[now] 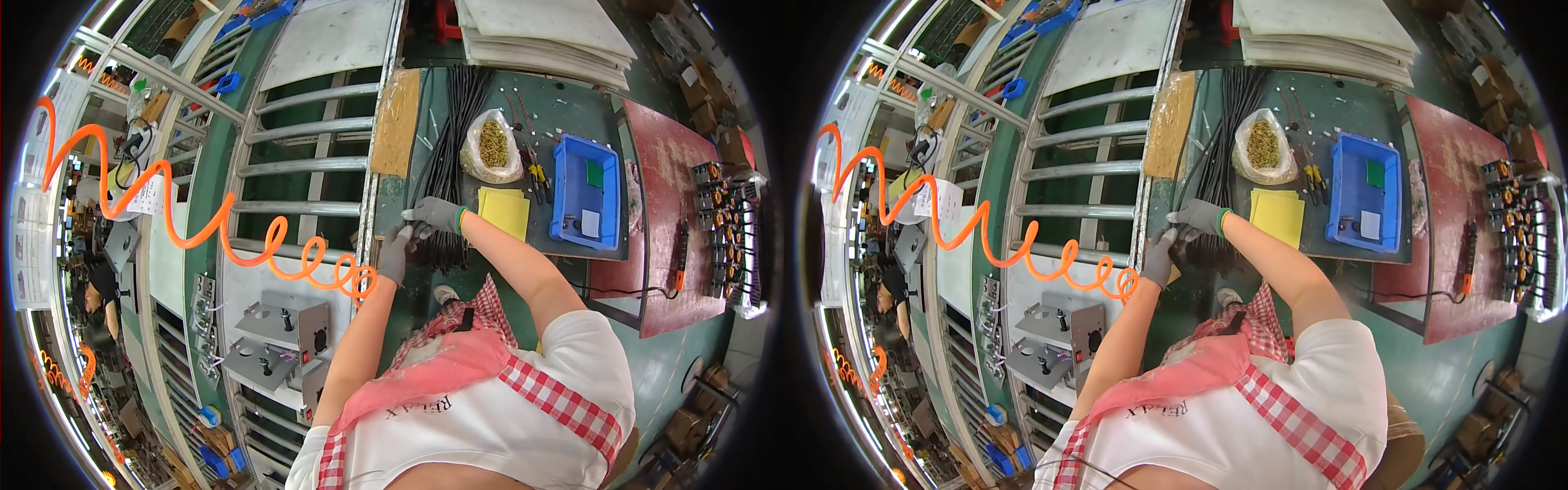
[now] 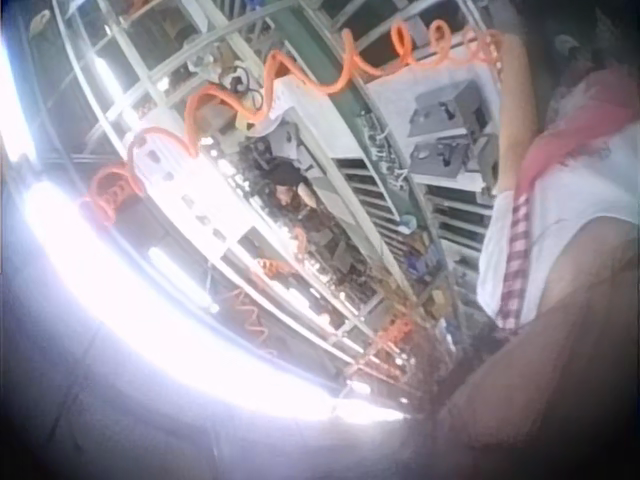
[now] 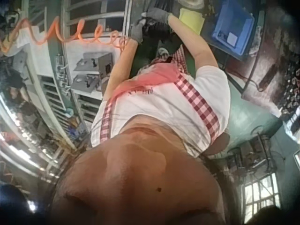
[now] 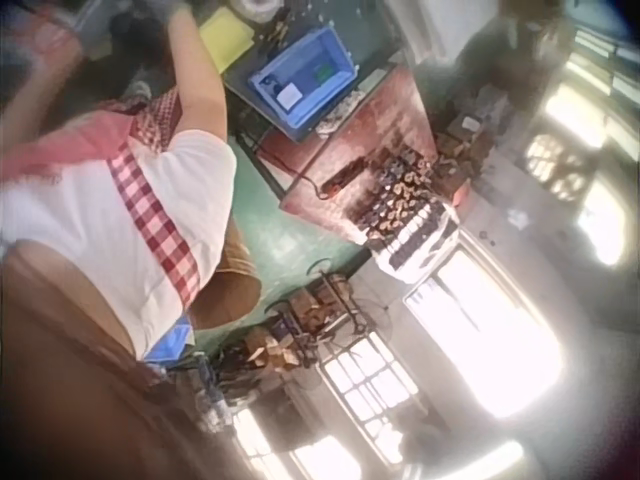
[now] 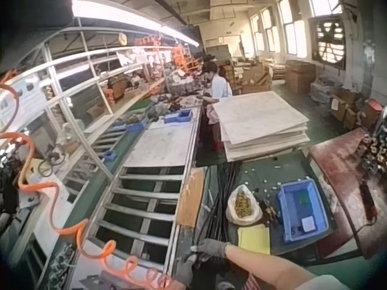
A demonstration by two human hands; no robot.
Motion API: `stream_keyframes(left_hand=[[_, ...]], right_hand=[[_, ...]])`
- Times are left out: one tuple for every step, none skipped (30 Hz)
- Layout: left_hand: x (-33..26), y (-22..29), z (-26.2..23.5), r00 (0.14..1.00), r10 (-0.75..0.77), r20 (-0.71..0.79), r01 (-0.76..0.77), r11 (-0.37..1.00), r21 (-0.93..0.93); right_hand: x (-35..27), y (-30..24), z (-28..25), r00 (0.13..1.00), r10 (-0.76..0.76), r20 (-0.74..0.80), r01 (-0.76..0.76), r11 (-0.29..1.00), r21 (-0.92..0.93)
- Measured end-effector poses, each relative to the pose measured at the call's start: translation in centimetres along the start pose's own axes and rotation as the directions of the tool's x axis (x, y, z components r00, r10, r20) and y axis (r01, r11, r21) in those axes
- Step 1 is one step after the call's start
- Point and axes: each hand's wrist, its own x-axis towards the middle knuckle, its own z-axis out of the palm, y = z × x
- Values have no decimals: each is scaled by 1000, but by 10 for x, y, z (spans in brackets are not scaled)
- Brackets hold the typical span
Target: The person assembles electronic components into metal enclosures on a factory floor. They place yellow insulating pads and circuit boards into the cases, then use a power drill to secure the components with screws. The person also handles wires and other small parts during the assembly process.
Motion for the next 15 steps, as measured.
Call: stream_keyframes(left_hand=[[0, 2, -2, 985, 99, -141, -76, 985, 158], [4, 1, -7, 965, 154, -213, -116, 977, 182], [8, -1, -15, 936, 209, -283, -153, 966, 207], [11, -2, -22, 901, 260, -347, -184, 954, 237], [9, 8, -24, 922, 220, -319, -189, 974, 126], [7, 11, -26, 900, 236, -366, -188, 969, 162], [4, 14, -28, 877, 256, -407, -189, 962, 198], [1, 16, -30, 850, 277, -447, -189, 954, 233], [-2, 18, -32, 868, 228, -441, -193, 973, 124], [-5, 19, -35, 907, 237, -348, -187, 967, 172], [-9, 20, -37, 939, 240, -246, -186, 957, 222], [-13, 22, -38, 961, 235, -143, -191, 943, 271], [-23, 31, -26, 982, 169, -82, -137, 944, 301], [-36, 32, -22, 979, 197, -59, -165, 924, 346], [-46, 30, -16, 974, 223, -35, -192, 900, 391]], right_hand=[[-5, -12, 4, 996, 81, 23, -81, 997, 20], [2, -15, -2, 991, 121, -48, -120, 992, 35], [14, -19, -16, 980, 163, -118, -157, 986, 53], [24, -22, -31, 960, 207, -188, -195, 978, 79], [31, -27, -51, 908, 52, -416, -168, 954, -248], [37, -33, -65, 814, -170, -556, -205, 812, -547], [43, -38, -72, 708, -257, -657, -274, 758, -591], [48, -42, -78, 586, -348, -732, -352, 704, -617], [52, -43, -83, 450, -442, -776, -436, 650, -623], [59, -42, -86, 437, -427, -791, -446, 661, -603], [66, -40, -92, 420, -412, -809, -458, 673, -581], [74, -39, -98, 402, -397, -825, -468, 685, -558], [83, -37, -113, 378, -361, -852, -510, 687, -517], [87, -40, -109, 376, -325, -868, -525, 697, -488], [90, -43, -105, 374, -288, -882, -539, 706, -459]])
